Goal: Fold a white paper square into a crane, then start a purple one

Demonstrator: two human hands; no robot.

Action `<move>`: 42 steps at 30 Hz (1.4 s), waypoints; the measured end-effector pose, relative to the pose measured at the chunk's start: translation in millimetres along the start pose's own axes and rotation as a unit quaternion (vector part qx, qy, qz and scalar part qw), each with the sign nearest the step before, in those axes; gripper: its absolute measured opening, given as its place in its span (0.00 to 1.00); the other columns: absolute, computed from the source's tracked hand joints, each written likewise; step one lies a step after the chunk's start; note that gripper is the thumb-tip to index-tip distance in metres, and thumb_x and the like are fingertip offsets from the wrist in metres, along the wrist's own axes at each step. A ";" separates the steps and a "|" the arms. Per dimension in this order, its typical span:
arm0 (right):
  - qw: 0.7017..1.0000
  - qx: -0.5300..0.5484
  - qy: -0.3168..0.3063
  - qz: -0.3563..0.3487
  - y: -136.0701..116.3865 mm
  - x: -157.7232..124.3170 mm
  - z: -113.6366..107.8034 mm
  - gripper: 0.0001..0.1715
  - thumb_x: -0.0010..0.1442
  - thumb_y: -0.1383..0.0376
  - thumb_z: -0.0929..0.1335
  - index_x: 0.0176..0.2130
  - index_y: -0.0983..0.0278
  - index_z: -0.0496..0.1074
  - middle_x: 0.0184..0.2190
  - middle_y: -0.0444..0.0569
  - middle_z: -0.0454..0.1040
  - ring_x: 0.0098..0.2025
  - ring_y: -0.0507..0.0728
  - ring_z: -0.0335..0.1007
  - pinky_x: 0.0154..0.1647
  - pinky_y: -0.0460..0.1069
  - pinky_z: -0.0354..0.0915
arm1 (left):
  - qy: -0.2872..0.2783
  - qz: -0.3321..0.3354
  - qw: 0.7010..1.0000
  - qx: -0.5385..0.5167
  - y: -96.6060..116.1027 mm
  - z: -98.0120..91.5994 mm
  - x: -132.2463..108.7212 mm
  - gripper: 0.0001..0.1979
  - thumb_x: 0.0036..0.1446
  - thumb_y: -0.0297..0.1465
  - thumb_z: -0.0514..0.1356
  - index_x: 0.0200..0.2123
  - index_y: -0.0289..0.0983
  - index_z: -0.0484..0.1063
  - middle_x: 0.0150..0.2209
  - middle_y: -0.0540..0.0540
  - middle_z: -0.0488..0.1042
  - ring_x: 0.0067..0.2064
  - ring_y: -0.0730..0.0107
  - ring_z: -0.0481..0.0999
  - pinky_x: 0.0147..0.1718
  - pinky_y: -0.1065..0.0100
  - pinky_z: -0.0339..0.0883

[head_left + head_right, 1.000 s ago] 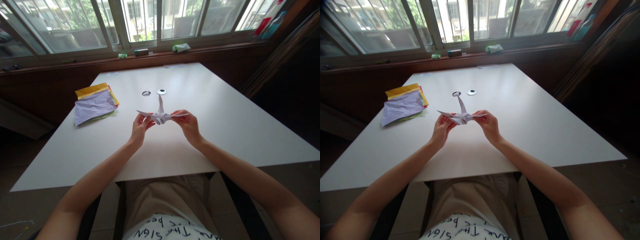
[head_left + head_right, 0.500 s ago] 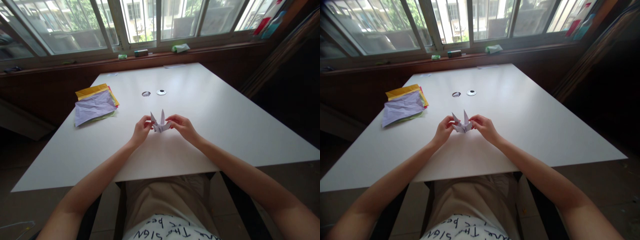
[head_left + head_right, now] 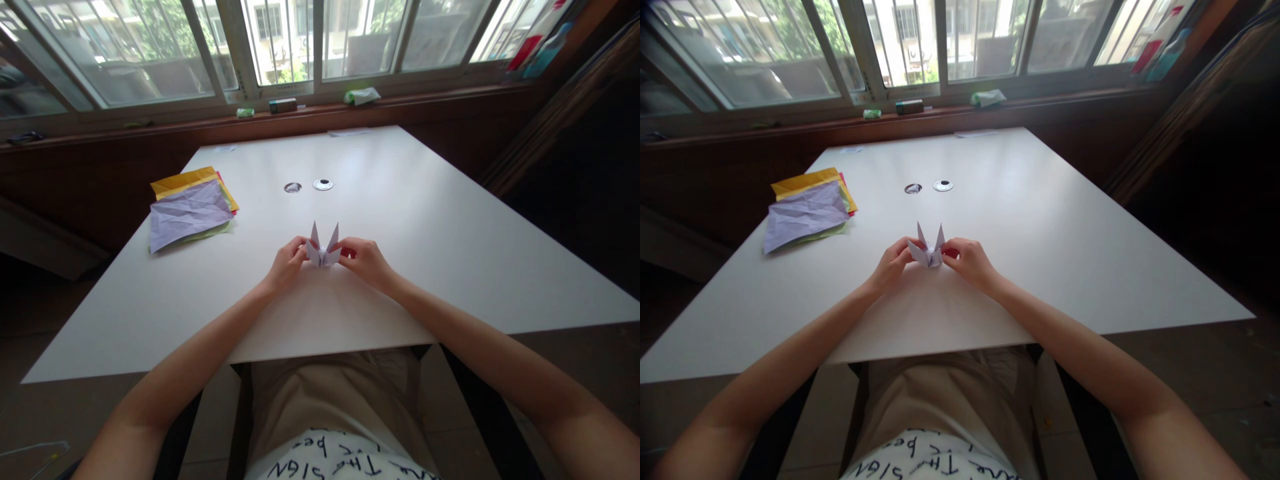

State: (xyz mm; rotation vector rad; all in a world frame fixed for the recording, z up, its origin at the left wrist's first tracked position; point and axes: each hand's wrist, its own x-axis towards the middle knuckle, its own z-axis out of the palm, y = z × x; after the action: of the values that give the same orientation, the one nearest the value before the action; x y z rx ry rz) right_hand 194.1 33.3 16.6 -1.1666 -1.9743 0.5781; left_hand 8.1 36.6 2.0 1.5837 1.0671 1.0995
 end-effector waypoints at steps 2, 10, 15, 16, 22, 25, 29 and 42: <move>1.000 -0.018 0.003 -0.008 1.0 -0.5 0.5 0.06 0.49 0.69 0.67 0.29 0.65 0.75 0.23 0.45 0.73 0.23 0.48 0.62 0.25 0.44 0.57 | -0.012 0.002 1.000 0.017 1.5 -0.6 0.1 0.09 0.52 0.28 0.51 0.34 0.36 0.70 0.35 0.48 0.74 0.39 0.68 0.73 0.40 0.66 0.68; 0.999 -0.048 0.001 -0.017 5.7 0.3 -0.3 0.06 0.50 0.70 0.65 0.26 0.66 0.74 0.23 0.45 0.72 0.24 0.49 0.62 0.27 0.44 0.57 | -0.032 0.032 0.997 0.069 -3.3 -4.1 1.8 0.08 0.49 0.27 0.56 0.34 0.35 0.71 0.36 0.45 0.75 0.39 0.67 0.74 0.40 0.66 0.68; 0.998 -0.059 -0.012 -0.018 8.5 0.8 0.1 0.06 0.50 0.69 0.66 0.26 0.65 0.74 0.23 0.46 0.72 0.23 0.49 0.61 0.27 0.45 0.57 | -0.012 0.043 0.992 0.116 -3.9 -5.3 -0.1 0.08 0.49 0.28 0.57 0.34 0.36 0.74 0.34 0.46 0.76 0.36 0.67 0.75 0.36 0.68 0.68; 0.998 -0.063 -0.015 -0.018 8.6 0.7 0.2 0.06 0.51 0.69 0.66 0.26 0.65 0.73 0.23 0.46 0.72 0.23 0.49 0.61 0.27 0.45 0.57 | -0.008 0.043 0.992 0.118 -3.2 -5.1 -0.7 0.08 0.48 0.28 0.57 0.33 0.36 0.75 0.34 0.47 0.76 0.36 0.67 0.75 0.36 0.68 0.68; 0.996 -0.077 -0.029 -0.033 6.8 0.4 0.2 0.09 0.52 0.71 0.64 0.22 0.66 0.69 0.21 0.45 0.67 0.23 0.49 0.59 0.25 0.44 0.54 | 0.008 0.039 0.992 0.117 0.1 -4.1 -1.6 0.09 0.48 0.28 0.57 0.32 0.35 0.75 0.32 0.47 0.77 0.34 0.67 0.74 0.34 0.69 0.67; 0.995 -0.079 -0.036 -0.048 5.8 0.0 0.4 0.09 0.53 0.71 0.63 0.23 0.65 0.68 0.22 0.45 0.67 0.23 0.49 0.59 0.25 0.44 0.54 | 0.015 0.033 0.991 0.128 0.6 -4.4 -1.0 0.08 0.47 0.28 0.58 0.31 0.35 0.76 0.31 0.47 0.77 0.32 0.68 0.74 0.32 0.69 0.67; 0.995 -0.076 -0.036 -0.059 6.1 -0.4 1.0 0.09 0.53 0.72 0.62 0.25 0.65 0.70 0.25 0.46 0.69 0.24 0.49 0.60 0.26 0.44 0.55 | 0.027 0.028 0.987 0.157 1.7 -4.8 -0.9 0.08 0.46 0.28 0.58 0.30 0.35 0.76 0.29 0.47 0.77 0.31 0.68 0.73 0.31 0.70 0.66; 0.994 -0.088 -0.028 -0.060 4.0 -0.4 0.7 0.10 0.52 0.72 0.62 0.21 0.65 0.66 0.21 0.44 0.64 0.23 0.48 0.57 0.25 0.44 0.54 | 0.021 0.023 0.991 0.127 -3.2 -4.6 1.1 0.06 0.46 0.28 0.58 0.29 0.35 0.74 0.29 0.47 0.76 0.31 0.70 0.73 0.31 0.70 0.66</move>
State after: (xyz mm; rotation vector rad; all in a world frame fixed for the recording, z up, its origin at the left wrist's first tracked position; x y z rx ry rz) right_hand 195.8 34.9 13.3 -1.1371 -2.1619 0.3856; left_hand 3.4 39.2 0.0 1.7989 1.2422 1.0638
